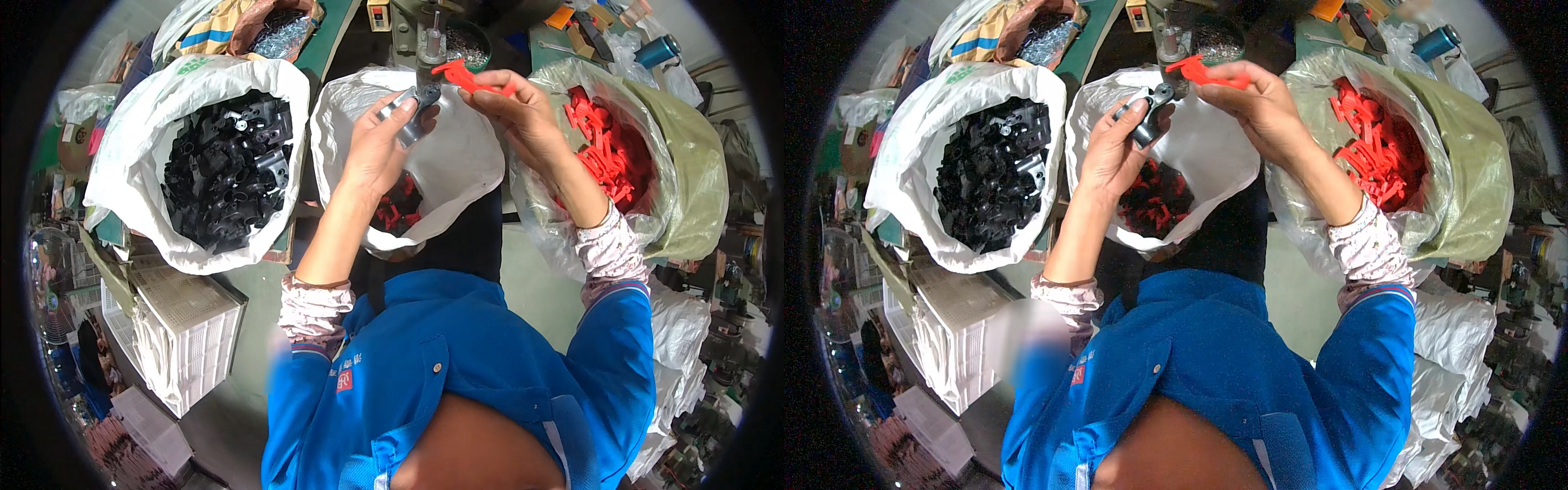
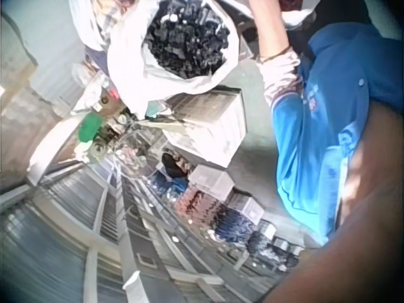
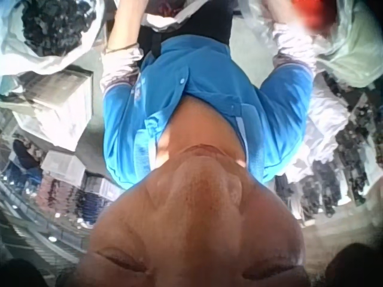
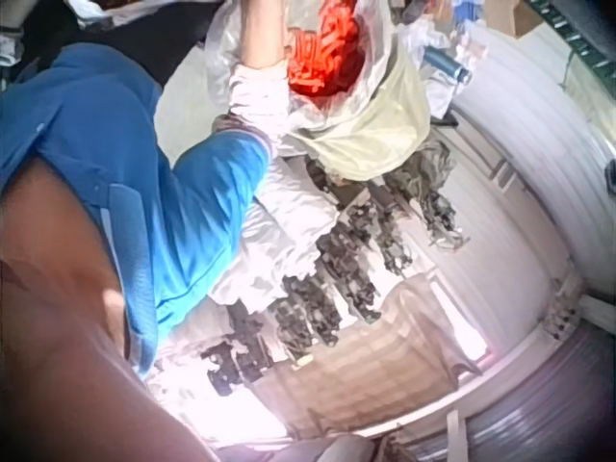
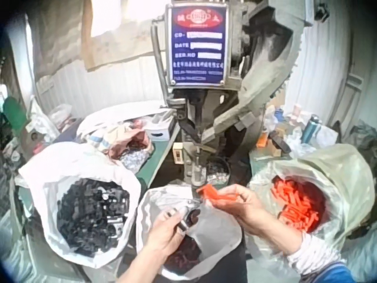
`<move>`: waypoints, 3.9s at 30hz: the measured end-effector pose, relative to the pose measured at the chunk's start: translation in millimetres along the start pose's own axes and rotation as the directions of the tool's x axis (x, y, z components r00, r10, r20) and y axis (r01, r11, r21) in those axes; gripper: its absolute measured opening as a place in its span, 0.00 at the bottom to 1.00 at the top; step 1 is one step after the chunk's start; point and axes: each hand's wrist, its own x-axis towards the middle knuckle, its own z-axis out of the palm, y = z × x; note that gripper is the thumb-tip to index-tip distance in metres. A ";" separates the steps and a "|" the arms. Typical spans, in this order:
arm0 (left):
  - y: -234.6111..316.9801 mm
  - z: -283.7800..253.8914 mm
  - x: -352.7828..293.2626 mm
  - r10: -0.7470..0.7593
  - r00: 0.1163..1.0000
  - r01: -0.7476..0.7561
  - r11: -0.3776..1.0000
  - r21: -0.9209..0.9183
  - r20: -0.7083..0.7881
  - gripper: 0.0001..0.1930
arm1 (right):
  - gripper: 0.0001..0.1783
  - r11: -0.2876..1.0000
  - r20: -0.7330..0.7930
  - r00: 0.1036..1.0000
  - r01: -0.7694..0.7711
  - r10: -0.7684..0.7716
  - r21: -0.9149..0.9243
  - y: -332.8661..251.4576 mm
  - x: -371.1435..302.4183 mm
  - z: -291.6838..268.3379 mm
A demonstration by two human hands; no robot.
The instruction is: The person repeatedly picks black plastic components from a white sack and red plastic components from a clear bag, then presses them together by hand. The assembled units are dropped into a central white sack. The person briefly adjusts the red component bag before resuming assembly.
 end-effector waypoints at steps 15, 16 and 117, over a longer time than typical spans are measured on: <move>-8.0 16.9 30.4 0.134 0.991 -0.129 0.978 -0.164 0.017 0.14 | 0.15 0.569 0.269 0.918 0.393 -0.292 -0.722 -17.3 25.5 13.0; -1.7 16.9 36.4 0.095 0.995 -0.085 0.971 -0.223 0.038 0.14 | 0.16 0.622 0.280 0.929 0.370 -0.242 -0.690 -26.8 31.2 11.7; 49.4 53.6 65.8 0.158 0.987 -0.159 0.958 0.239 0.026 0.16 | 0.12 0.278 0.320 0.816 0.489 -0.481 -0.827 -62.0 61.3 20.2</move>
